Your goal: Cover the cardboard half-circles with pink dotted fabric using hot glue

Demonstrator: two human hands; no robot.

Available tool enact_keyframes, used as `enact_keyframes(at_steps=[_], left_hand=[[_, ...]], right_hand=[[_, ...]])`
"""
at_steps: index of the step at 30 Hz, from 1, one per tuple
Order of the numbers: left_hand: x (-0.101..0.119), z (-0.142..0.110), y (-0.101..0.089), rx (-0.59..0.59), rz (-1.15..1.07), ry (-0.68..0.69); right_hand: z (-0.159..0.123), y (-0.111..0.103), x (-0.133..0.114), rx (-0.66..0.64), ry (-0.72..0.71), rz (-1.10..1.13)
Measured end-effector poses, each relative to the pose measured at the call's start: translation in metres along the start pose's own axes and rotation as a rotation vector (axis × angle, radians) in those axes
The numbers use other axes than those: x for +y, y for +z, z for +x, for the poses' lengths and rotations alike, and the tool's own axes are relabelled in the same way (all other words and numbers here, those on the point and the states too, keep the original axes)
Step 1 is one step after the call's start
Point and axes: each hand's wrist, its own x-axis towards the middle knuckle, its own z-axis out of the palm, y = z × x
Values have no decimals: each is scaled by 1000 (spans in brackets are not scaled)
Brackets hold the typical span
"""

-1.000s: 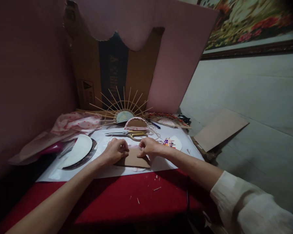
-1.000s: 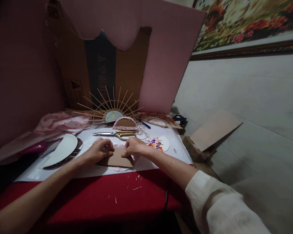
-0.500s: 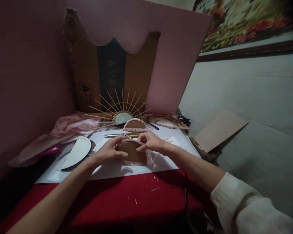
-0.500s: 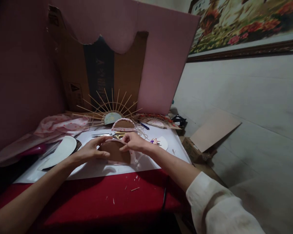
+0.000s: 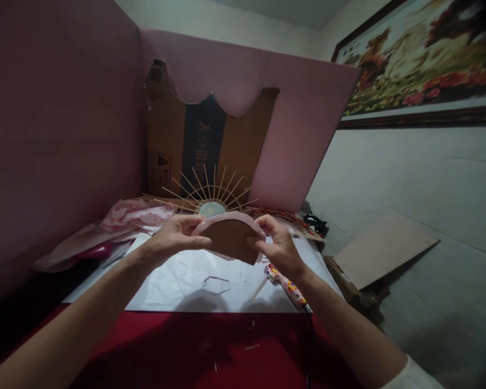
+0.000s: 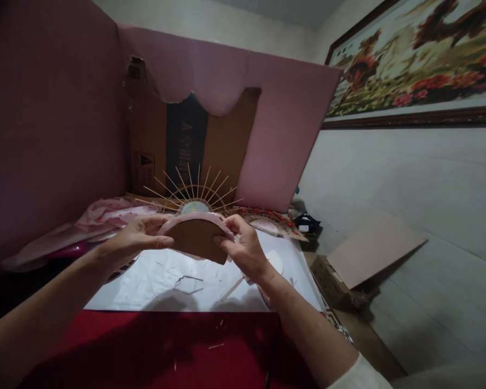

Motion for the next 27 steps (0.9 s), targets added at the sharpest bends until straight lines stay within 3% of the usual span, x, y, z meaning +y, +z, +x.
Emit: enact_keyframes(at_steps=[3, 5, 10, 14, 18, 22, 27], left_hand=[[-2, 3, 11, -238, -441, -30], [-6, 4, 25, -271, -586, -22], [-19, -9, 65, -203, -820, -63], [-28, -23, 84, -186, -969, -189], [-30, -27, 89, -81, -1007, -272], [-26, -27, 86, 22, -975, -308], [-28, -27, 81, -4, -988, -340]], right_hand=[[-2, 0, 12, 45, 77, 220], [-5, 1, 20, 92, 98, 265], [-18, 5, 38, 142, 159, 232], [-30, 13, 41, 150, 155, 200], [-36, 21, 37, 180, 129, 170], [-33, 23, 38, 117, 154, 275], [-30, 21, 46, 79, 186, 230]])
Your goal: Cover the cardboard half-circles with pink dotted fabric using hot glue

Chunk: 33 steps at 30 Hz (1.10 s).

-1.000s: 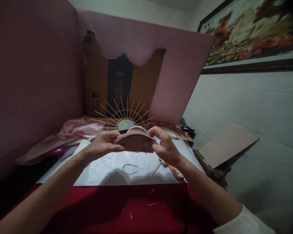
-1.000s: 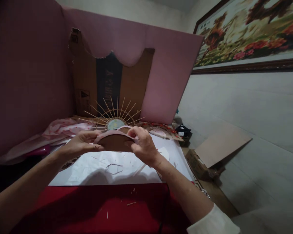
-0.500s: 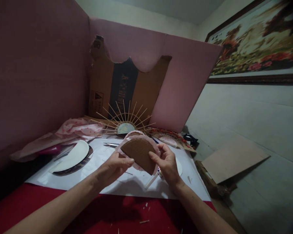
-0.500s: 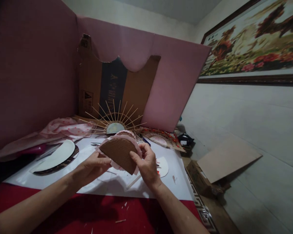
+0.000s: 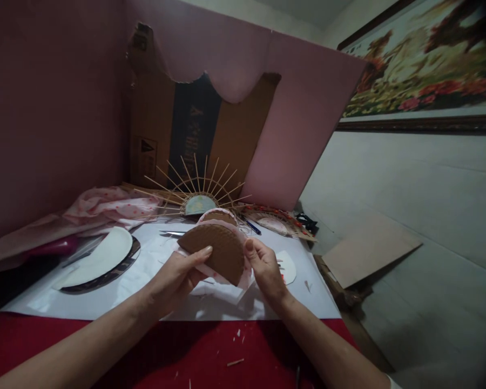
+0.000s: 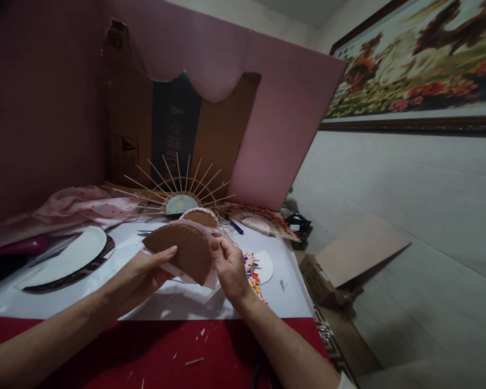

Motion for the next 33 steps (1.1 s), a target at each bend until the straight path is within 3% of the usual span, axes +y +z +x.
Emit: enact_keyframes(at_steps=[12, 19, 33], left_hand=[[-5, 4, -5, 6, -32, -75], [-4, 7, -9, 25, -37, -92], [-1, 7, -4, 17, -30, -90]], right_hand=[[-2, 2, -2, -98, 47, 108], [-3, 3, 1, -50, 166, 74], [-2, 0, 1, -106, 155, 173]])
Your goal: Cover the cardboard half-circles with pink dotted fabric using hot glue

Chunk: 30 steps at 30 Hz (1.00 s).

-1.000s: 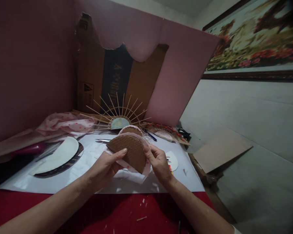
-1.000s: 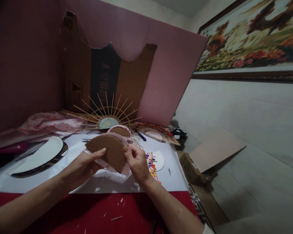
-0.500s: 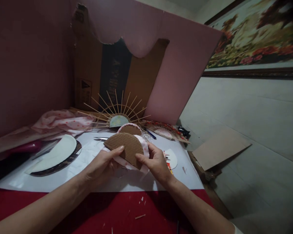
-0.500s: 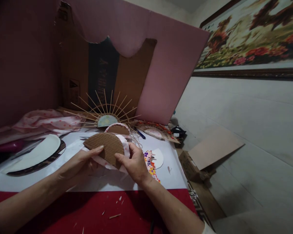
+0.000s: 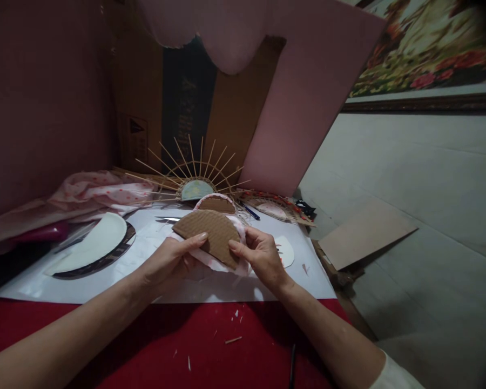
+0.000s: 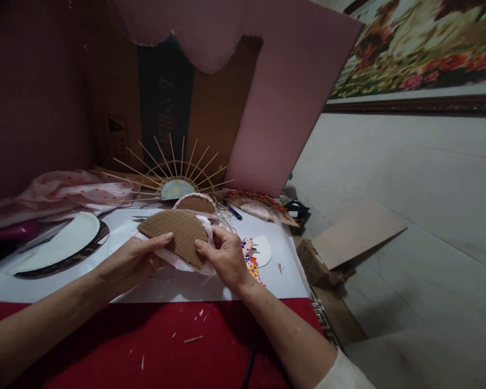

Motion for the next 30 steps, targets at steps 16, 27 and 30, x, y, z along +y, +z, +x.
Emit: enact_keyframes(at_steps=[16, 27, 30], left_hand=[[-4, 3, -8, 55, -84, -3], [-5, 1, -8, 61, -117, 46], [-3, -1, -7, 49, -115, 73]], right_hand=[[2, -3, 4, -42, 130, -43], [3, -2, 6, -12, 49, -45], [3, -3, 6, -5, 27, -102]])
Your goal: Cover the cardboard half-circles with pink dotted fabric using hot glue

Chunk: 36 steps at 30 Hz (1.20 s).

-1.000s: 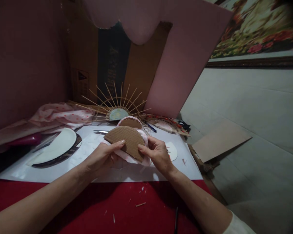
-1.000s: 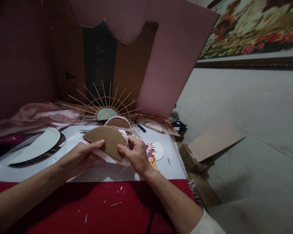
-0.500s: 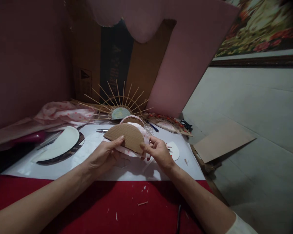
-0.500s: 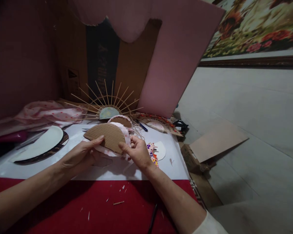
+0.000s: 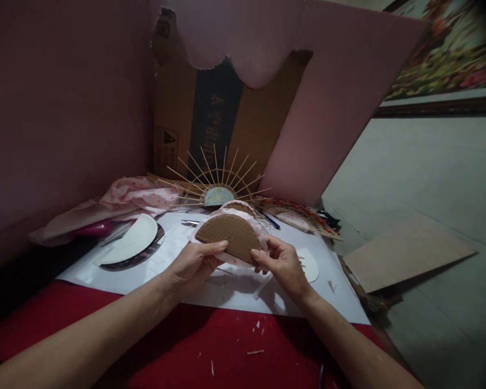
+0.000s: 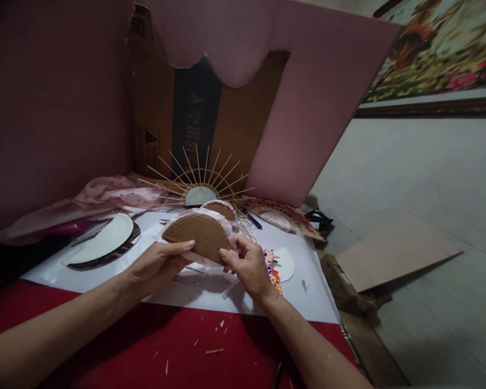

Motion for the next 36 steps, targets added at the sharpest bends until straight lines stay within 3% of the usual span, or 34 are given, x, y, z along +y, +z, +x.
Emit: enact_keyframes(at_steps=[7, 11, 15, 22, 28, 36], left_hand=[[12, -2, 6, -23, -73, 37], [21, -1, 6, 46, -129, -1], [25, 3, 1, 86, -41, -12], [21, 10, -4, 43, 103, 58], [18, 15, -6, 141, 136, 94], [17, 14, -4, 187, 192, 118]], right_hand=[[1, -2, 1, 25, -30, -26], [3, -4, 0, 20, -28, -20], [4, -6, -3, 36, -27, -21], [10, -15, -3, -8, 63, 29], [18, -23, 2, -83, 157, 142], [17, -23, -1, -125, 155, 185]])
